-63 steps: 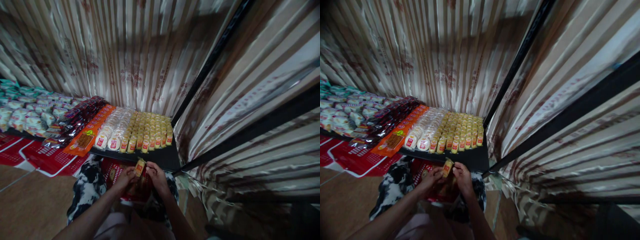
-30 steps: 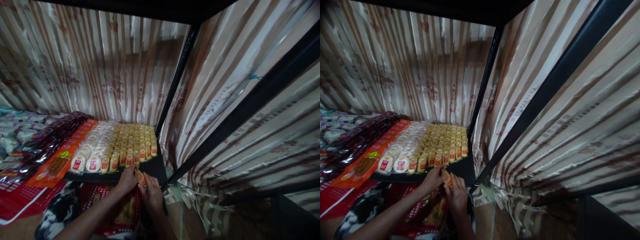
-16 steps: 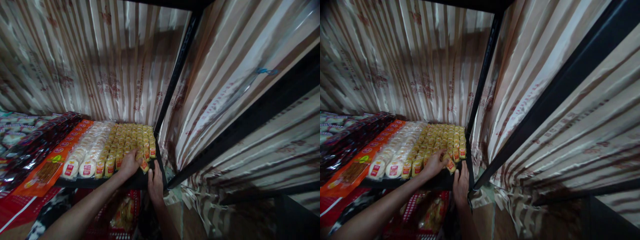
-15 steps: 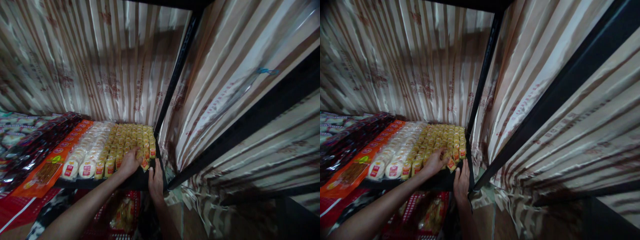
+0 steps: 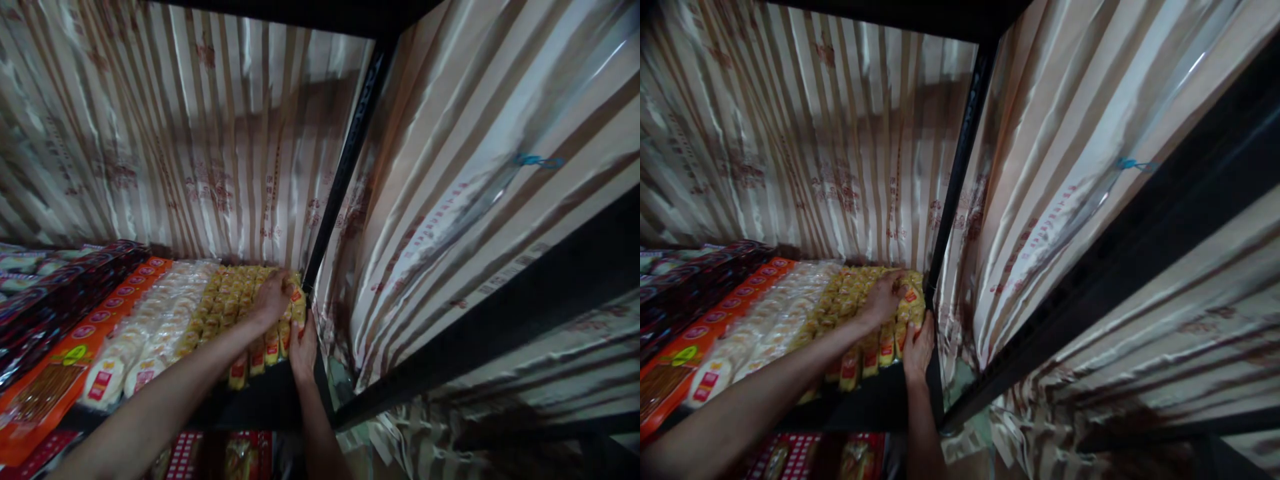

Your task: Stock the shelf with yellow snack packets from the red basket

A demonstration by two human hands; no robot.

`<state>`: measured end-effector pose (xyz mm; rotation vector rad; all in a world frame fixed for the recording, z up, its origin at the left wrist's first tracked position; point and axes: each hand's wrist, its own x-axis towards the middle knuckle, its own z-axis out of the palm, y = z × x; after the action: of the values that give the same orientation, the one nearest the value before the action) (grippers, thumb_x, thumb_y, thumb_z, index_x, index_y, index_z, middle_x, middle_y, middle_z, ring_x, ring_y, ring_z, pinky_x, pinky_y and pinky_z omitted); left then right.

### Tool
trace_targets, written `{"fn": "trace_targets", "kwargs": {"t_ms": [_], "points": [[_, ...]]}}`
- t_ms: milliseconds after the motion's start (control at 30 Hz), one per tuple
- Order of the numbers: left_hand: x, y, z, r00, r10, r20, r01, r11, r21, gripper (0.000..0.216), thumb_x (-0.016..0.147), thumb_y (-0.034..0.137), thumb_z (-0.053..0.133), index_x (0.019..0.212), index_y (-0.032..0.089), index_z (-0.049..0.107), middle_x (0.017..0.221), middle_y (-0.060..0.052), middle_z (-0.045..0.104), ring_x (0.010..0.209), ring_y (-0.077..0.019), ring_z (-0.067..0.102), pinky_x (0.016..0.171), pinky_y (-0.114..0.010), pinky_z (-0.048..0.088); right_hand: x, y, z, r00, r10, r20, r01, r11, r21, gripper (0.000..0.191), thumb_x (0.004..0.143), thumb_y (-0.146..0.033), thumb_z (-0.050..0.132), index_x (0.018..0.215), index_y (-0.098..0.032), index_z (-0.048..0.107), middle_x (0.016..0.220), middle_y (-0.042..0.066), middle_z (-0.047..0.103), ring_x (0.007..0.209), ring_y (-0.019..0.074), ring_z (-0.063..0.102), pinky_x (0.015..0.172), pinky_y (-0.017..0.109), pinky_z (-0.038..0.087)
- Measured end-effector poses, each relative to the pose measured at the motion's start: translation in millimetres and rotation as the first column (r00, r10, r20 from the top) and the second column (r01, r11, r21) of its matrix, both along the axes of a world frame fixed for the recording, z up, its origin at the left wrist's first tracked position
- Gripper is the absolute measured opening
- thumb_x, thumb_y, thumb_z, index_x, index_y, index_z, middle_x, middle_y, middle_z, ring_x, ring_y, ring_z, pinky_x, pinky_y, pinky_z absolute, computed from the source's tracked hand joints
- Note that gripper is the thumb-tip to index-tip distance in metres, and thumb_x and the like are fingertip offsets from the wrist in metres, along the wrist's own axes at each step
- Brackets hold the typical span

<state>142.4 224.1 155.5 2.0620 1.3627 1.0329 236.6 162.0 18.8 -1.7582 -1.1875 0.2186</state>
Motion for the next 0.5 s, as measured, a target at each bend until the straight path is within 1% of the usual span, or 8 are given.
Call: {"fn": "trace_targets", "kwargs": {"t_ms": [100, 200, 333, 400, 500], "points": [[18, 19, 3.1, 0.999, -0.023, -0.023, 0.024, 0.998, 0.054, 0.032, 0.079, 0.016, 0.051, 0.111, 0.017, 0.057, 0.105, -0.006, 0.058, 0.095, -0.0165, 0.056, 0.090, -0.027, 0.041, -2, 0, -2.2, 1.000, 0.018, 0.022, -0.018, 1.000, -0.021, 0.061, 0.088, -0.047, 0.024, 0.134, -0.008, 0.034, 0.136, 0.018, 0.040, 0.128, 0.0252, 0.034, 0.104, 0.042, 0.028], [38, 35, 1.7, 0.993, -0.072, -0.089, 0.077, 0.995, 0.061, 0.033, 0.080, 0.016, 0.050, 0.112, 0.020, 0.056, 0.104, -0.005, 0.058, 0.096, -0.0161, 0.055, 0.090, -0.027, 0.041, -3, -1, -2.8, 0.999, 0.016, 0.040, -0.015, 1.000, -0.025, 0.060, 0.089, -0.046, 0.024, 0.134, -0.008, 0.034, 0.136, 0.018, 0.041, 0.126, 0.0258, 0.037, 0.102, 0.042, 0.030], [59, 51, -8.7, 0.956, -0.156, -0.249, 0.180, 0.981, 0.074, 0.035, 0.082, 0.014, 0.047, 0.115, 0.020, 0.055, 0.107, -0.006, 0.057, 0.101, -0.0160, 0.054, 0.090, -0.025, 0.041, -1, -1, -6.3, 0.999, 0.009, 0.041, -0.009, 1.000, -0.015, 0.058, 0.089, -0.045, 0.025, 0.134, -0.010, 0.034, 0.134, 0.018, 0.043, 0.124, 0.0259, 0.040, 0.101, 0.043, 0.032], [65, 58, -15.8, 0.927, -0.176, -0.331, 0.207, 0.976, 0.061, 0.033, 0.082, 0.013, 0.046, 0.112, 0.020, 0.056, 0.105, -0.006, 0.057, 0.100, -0.0168, 0.054, 0.087, -0.025, 0.042, -1, 0, -9.2, 0.999, 0.000, 0.041, 0.000, 1.000, 0.000, 0.057, 0.089, -0.045, 0.026, 0.133, -0.011, 0.036, 0.133, 0.017, 0.045, 0.124, 0.0258, 0.040, 0.100, 0.043, 0.033], [69, 67, -26.1, 0.901, -0.197, -0.386, 0.225, 0.974, 0.028, 0.029, 0.080, 0.012, 0.046, 0.104, 0.020, 0.060, 0.101, -0.007, 0.058, 0.095, -0.0183, 0.056, 0.081, -0.027, 0.044, -1, 0, -12.0, 0.999, -0.014, 0.038, 0.014, 1.000, 0.017, 0.056, 0.089, -0.045, 0.028, 0.131, -0.010, 0.039, 0.132, 0.017, 0.046, 0.124, 0.0253, 0.040, 0.100, 0.043, 0.032]]}}
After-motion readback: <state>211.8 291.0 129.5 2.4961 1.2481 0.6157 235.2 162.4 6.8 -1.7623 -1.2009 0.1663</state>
